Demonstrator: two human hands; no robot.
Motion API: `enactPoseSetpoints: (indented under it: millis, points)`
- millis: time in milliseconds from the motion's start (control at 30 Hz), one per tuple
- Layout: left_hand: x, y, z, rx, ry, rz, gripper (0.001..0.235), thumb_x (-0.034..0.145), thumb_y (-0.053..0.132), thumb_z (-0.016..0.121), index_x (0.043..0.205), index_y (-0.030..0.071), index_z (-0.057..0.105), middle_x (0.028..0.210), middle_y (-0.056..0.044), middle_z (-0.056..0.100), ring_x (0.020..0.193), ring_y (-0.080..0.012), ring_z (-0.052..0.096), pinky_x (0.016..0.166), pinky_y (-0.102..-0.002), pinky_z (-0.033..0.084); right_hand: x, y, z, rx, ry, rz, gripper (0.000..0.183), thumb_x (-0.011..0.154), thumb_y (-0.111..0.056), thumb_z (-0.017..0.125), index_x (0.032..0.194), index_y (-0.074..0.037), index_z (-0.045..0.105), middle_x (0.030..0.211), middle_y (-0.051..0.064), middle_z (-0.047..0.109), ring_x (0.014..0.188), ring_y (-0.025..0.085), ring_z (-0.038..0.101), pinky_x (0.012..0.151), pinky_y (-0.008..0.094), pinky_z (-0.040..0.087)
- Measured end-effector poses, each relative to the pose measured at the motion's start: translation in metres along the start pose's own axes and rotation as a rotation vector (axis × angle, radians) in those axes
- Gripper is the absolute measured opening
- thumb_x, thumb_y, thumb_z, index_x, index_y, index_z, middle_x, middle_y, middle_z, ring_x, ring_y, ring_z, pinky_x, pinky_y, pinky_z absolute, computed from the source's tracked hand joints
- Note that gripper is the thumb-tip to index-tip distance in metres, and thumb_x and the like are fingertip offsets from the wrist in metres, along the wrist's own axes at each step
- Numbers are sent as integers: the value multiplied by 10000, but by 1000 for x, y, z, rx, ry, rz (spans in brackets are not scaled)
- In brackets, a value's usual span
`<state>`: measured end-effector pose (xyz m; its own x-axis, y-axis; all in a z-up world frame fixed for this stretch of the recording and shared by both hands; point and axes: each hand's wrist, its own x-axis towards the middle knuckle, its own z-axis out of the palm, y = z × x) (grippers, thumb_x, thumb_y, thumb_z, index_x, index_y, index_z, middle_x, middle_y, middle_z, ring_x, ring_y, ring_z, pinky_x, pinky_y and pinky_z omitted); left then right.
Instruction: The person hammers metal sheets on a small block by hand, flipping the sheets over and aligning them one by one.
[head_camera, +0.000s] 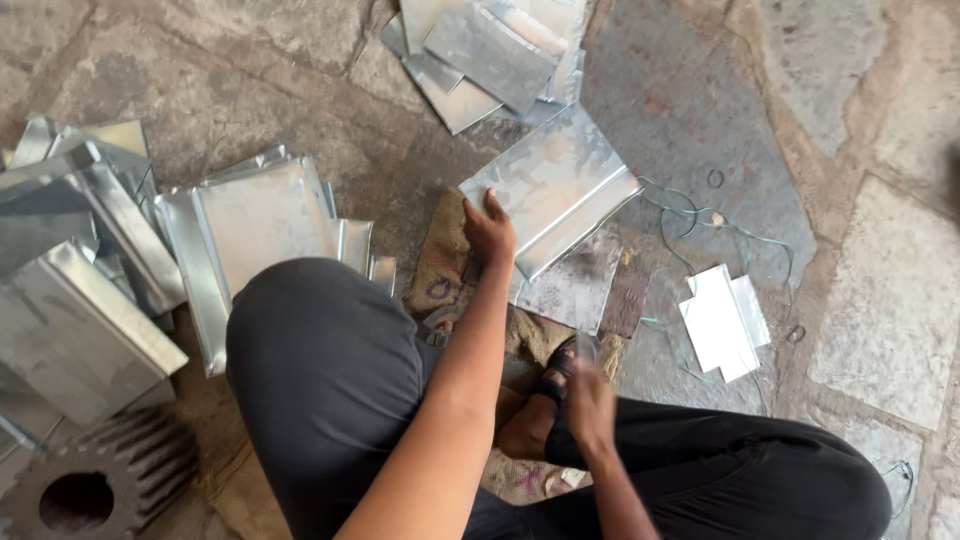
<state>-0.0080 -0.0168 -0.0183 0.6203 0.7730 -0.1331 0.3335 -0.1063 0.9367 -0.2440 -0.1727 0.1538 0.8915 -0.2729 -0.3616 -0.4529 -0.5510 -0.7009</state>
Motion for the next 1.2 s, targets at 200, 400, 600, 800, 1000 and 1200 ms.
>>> enactPoseSetpoints:
  millis: [200, 400, 600, 800, 1000, 1200]
  points:
    - [1, 7, -5, 129, 25, -6, 468, 1014, 440, 617, 1118, -16, 620, 941, -246, 751, 821, -405, 744, 656, -505, 600, -28, -47, -52, 602, 28, 105, 352, 1035, -448, 502, 878, -134, 533, 623, -65, 424, 450, 50, 343, 373, 239, 269]
    - [4, 17, -11, 3, -83, -51, 623, 999, 461, 594, 1250, -106, 538, 1042, -283, 725, 868, -365, 767, 705, -420, 653, -33, -122, -148, 455, 499, -596, 591, 1091, -661, 338, 887, -123, 473, 603, -39, 445, 437, 80, 399, 418, 254, 317]
    - [9, 10, -8, 23, -103, -98, 822, 973, 487, 610, 1410, -178, 404, 1124, -335, 675, 914, -391, 752, 727, -413, 653, 23, -54, -68, 418, 572, -851, 533, 1069, -596, 394, 895, -114, 538, 640, -37, 463, 491, 99, 436, 455, 275, 350]
    - [11, 4, 0, -28, -8, 57, 602, 978, 461, 638, 1212, -91, 580, 1061, -270, 734, 914, -384, 758, 738, -445, 628, 7, -6, 2, 389, -72, 369, 413, 1036, -482, 499, 881, -108, 583, 616, -12, 400, 468, 132, 355, 404, 313, 287]
    - [5, -1, -2, 18, -51, -8, 562, 975, 465, 673, 1139, -66, 586, 1009, -252, 726, 874, -406, 745, 717, -479, 608, -23, -73, -105, 421, 333, -56, 278, 1029, -382, 478, 963, -130, 572, 685, -22, 530, 482, 72, 437, 371, 270, 349]
    - [10, 9, -6, 2, -14, 87, 582, 983, 468, 666, 1155, -82, 591, 1001, -265, 733, 853, -377, 747, 711, -464, 625, 20, -90, -159, 638, 523, -903, 661, 1040, -748, 391, 1041, -92, 474, 611, 19, 418, 416, 100, 357, 450, 265, 353]
